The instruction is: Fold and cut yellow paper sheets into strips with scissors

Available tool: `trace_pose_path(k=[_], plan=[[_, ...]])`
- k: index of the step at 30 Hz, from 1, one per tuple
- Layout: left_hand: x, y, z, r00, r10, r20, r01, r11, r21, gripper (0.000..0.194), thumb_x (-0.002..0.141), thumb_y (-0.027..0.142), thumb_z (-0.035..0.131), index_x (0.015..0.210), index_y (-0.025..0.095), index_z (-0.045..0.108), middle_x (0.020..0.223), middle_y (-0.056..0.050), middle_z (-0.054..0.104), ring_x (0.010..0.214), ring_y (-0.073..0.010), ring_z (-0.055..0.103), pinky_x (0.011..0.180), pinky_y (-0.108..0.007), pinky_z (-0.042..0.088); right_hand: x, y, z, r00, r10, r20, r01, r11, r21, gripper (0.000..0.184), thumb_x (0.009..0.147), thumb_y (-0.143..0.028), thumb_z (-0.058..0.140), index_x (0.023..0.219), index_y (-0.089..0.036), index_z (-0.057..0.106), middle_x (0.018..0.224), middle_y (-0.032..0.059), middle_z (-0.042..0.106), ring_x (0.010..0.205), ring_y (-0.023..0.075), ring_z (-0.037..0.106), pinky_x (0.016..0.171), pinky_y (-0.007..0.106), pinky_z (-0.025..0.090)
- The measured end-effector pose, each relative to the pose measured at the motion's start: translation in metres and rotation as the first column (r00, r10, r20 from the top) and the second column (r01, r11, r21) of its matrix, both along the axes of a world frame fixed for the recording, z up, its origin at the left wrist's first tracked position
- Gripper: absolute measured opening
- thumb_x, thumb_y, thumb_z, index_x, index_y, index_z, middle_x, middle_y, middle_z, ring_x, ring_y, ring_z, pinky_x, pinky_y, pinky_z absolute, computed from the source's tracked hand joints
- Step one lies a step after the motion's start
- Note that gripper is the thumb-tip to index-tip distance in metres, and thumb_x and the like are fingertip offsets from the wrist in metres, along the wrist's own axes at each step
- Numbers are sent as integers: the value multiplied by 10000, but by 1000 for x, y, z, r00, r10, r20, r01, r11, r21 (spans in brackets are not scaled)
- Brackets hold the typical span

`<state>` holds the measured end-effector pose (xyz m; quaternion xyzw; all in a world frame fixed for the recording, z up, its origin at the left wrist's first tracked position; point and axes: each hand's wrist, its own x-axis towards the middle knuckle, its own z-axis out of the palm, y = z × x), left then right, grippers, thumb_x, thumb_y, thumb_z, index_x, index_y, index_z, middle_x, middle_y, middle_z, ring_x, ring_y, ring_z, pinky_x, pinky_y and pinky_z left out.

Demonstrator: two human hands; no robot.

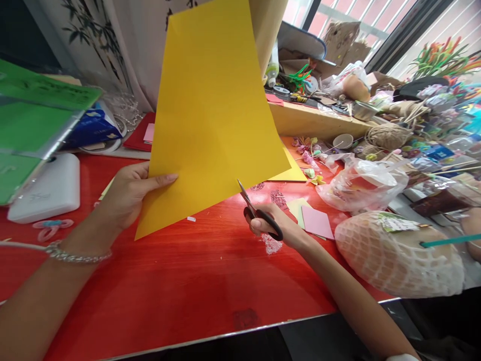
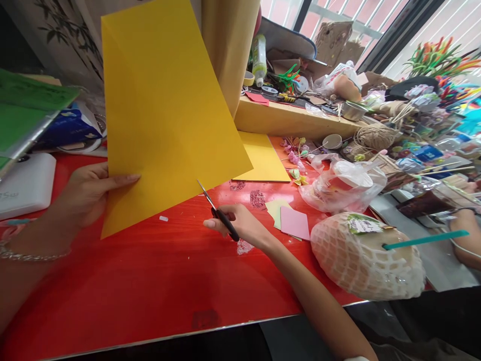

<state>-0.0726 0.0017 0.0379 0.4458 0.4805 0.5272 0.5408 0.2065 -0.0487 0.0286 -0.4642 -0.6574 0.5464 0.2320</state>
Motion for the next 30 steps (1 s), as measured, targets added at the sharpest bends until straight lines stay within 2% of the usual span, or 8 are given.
trace_pose_path(k=[16,25,30], plan=[[0,-1,0,1000,-11,5,11,1000,10,317,618,229,816,915,176,719,1026,-37,723,876,-203,694,648,-212,589,2,1,-2,1000,25,-7,-25,999,39,539,726,-693,545,591,-178,457,570,-26,440,525,82,389,510,252,262],[0,1,-2,1000,16,-13,-16,1000,9,350,592,247,828,909,156,712,1009,-63,725,918,-251,684,691,-285,600,2,1,-3,1000,22,-2,-22,999,36,562,705,-730,530,598,-185,443,564,-20,452,529,87,391,509,252,274],[0,-1,0,1000,17,-18,-17,1000,23,342,584,247,830,898,164,721,993,-51,729,904,-243,688,655,-260,602,3,1,-4,999,23,-24,-22,999,45,551,716,-716,535,604,-184,444,558,-23,455,522,86,394,506,251,278]])
